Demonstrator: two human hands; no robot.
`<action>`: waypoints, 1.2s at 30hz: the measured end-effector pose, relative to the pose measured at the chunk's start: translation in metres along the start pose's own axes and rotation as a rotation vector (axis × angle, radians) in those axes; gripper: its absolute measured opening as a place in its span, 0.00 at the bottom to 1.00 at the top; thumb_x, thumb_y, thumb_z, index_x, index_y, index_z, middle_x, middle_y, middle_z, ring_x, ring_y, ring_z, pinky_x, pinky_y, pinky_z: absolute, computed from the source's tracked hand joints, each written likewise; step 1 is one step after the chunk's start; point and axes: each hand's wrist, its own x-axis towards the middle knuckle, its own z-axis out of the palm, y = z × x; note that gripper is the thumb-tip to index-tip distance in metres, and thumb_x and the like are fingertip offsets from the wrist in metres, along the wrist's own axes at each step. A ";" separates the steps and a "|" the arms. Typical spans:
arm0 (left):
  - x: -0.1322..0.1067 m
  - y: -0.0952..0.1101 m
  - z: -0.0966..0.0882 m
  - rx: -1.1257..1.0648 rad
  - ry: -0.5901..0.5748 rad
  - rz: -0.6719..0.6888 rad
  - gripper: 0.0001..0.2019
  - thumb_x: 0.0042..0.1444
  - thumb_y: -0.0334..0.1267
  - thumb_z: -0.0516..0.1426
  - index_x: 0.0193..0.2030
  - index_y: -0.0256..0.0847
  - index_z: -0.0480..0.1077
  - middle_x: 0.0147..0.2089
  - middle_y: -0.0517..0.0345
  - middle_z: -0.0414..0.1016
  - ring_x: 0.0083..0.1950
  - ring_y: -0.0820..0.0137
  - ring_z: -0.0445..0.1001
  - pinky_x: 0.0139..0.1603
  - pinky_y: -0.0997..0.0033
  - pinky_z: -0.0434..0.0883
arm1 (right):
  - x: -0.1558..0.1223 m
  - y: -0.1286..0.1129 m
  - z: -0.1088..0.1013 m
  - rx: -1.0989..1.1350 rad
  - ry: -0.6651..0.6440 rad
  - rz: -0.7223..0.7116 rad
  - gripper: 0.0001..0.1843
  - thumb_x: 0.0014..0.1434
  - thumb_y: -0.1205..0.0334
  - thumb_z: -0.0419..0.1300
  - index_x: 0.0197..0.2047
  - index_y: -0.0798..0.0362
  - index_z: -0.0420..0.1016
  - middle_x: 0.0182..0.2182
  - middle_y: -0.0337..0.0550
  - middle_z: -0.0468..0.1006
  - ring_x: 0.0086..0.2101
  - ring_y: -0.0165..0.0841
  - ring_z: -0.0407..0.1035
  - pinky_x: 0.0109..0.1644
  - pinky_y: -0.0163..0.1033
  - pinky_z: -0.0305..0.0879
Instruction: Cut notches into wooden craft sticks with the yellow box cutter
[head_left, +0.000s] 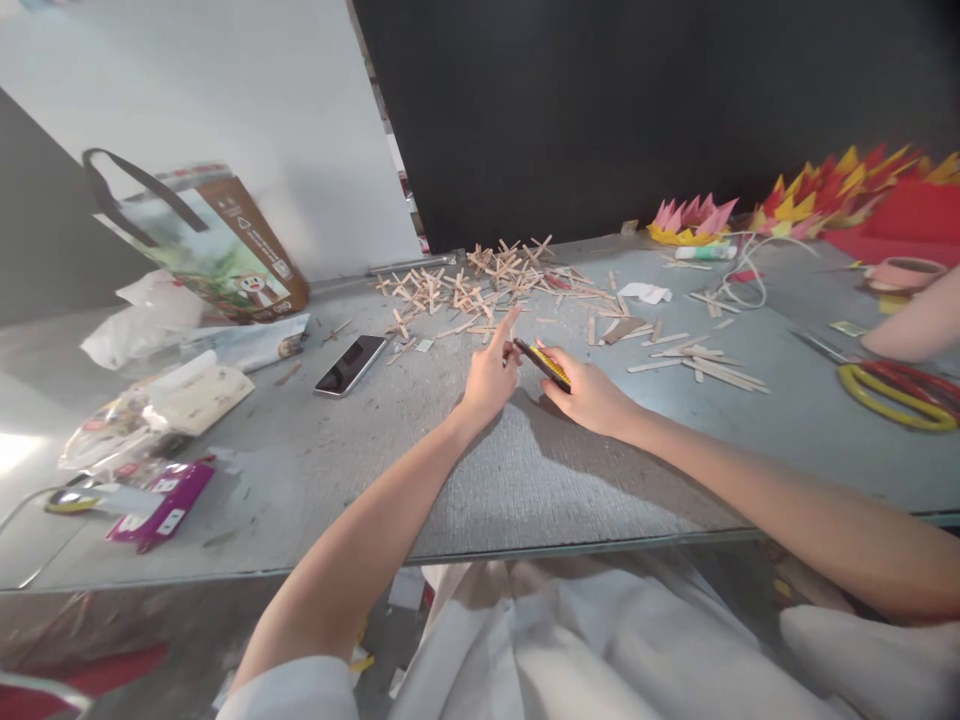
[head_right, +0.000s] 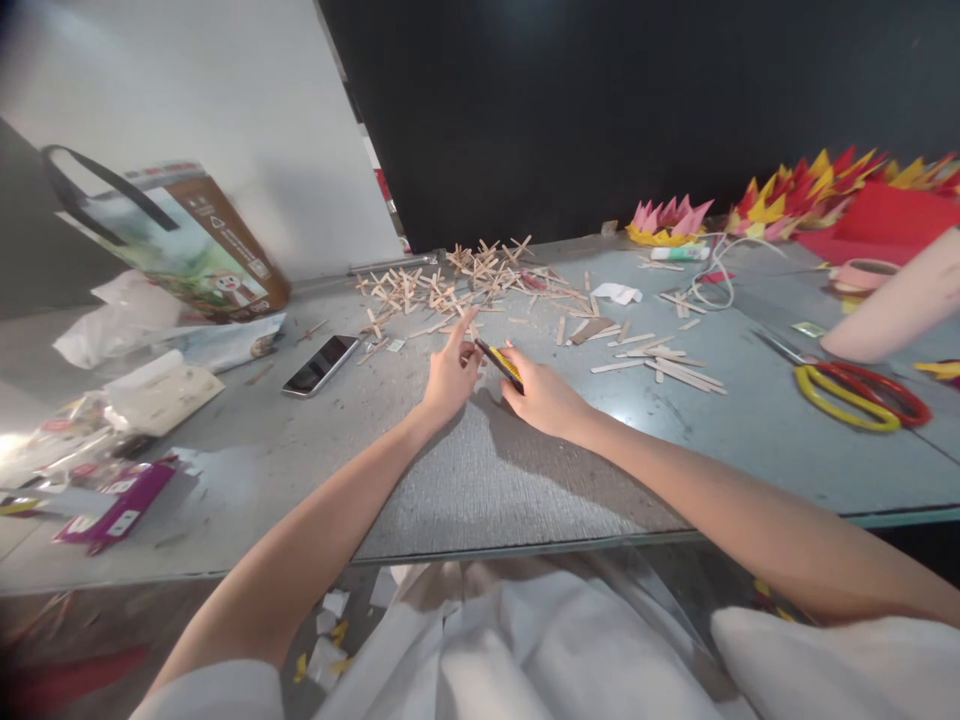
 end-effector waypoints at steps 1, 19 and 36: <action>0.000 0.000 0.000 -0.002 -0.005 0.004 0.38 0.66 0.25 0.52 0.80 0.52 0.51 0.35 0.64 0.79 0.34 0.75 0.76 0.44 0.75 0.71 | 0.000 0.000 0.000 -0.004 -0.004 -0.007 0.30 0.69 0.58 0.54 0.72 0.51 0.64 0.60 0.57 0.79 0.44 0.47 0.81 0.45 0.46 0.72; 0.005 0.004 -0.011 0.072 -0.102 -0.021 0.33 0.63 0.24 0.52 0.74 0.45 0.63 0.33 0.61 0.79 0.34 0.74 0.76 0.47 0.74 0.69 | 0.000 -0.001 0.003 0.018 -0.052 0.027 0.28 0.71 0.58 0.51 0.72 0.51 0.65 0.67 0.60 0.72 0.35 0.42 0.80 0.40 0.44 0.70; 0.022 -0.016 -0.026 0.010 0.158 -0.242 0.23 0.64 0.29 0.53 0.65 0.41 0.70 0.31 0.61 0.77 0.21 0.77 0.70 0.28 0.78 0.66 | -0.009 -0.028 -0.002 0.004 -0.052 0.089 0.26 0.72 0.60 0.47 0.69 0.55 0.67 0.33 0.49 0.82 0.23 0.37 0.70 0.30 0.40 0.59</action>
